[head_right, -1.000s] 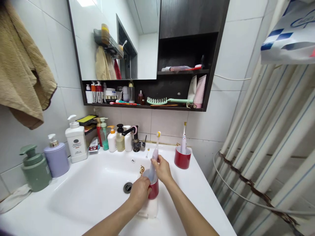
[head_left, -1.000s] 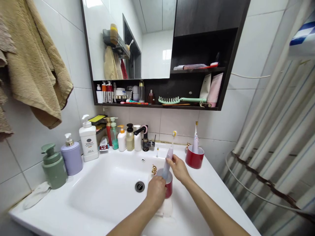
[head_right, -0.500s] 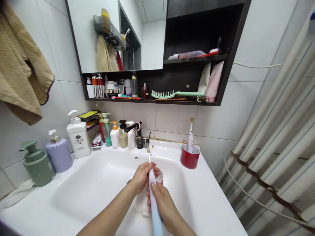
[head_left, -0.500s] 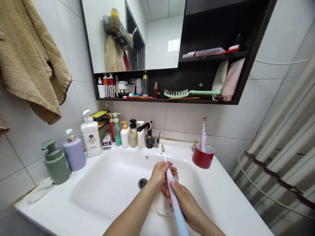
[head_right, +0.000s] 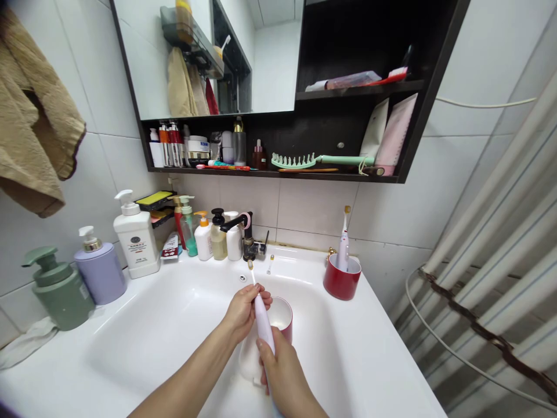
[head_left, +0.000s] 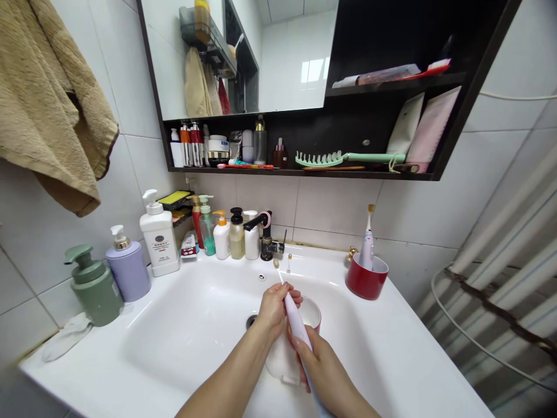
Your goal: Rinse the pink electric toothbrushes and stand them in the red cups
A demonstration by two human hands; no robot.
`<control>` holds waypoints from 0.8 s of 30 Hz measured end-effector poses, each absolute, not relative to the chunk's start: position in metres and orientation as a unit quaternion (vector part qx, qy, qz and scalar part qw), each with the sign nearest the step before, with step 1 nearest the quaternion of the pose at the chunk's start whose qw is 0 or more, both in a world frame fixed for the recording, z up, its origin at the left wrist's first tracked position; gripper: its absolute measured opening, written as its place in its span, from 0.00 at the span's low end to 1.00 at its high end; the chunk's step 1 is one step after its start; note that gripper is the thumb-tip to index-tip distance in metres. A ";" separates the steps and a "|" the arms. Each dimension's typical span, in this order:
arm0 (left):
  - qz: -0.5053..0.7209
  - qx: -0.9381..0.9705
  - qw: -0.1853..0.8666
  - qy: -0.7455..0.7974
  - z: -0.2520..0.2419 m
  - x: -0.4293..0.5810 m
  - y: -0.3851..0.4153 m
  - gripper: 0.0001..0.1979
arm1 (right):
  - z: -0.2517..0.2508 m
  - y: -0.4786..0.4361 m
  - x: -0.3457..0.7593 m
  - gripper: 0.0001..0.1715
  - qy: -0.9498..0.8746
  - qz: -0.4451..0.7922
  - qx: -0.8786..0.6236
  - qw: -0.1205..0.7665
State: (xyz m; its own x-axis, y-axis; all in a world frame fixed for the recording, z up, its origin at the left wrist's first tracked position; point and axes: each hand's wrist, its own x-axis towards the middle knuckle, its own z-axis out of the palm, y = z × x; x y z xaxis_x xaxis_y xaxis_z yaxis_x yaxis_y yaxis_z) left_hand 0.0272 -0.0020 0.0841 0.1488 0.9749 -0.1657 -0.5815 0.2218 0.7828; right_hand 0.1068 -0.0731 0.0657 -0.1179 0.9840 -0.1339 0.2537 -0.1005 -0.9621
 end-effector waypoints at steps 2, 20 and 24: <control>0.558 0.286 0.699 0.344 0.084 0.027 -0.002 0.06 | 0.065 -0.073 0.106 0.11 -0.569 0.468 -0.565 0.373; 0.577 0.234 0.694 0.361 0.083 0.030 0.000 0.05 | 0.066 -0.073 0.105 0.10 -0.540 0.524 -0.552 0.359; 0.576 0.229 0.697 0.360 0.082 0.030 0.001 0.06 | 0.066 -0.074 0.105 0.12 -0.506 0.574 -0.532 0.363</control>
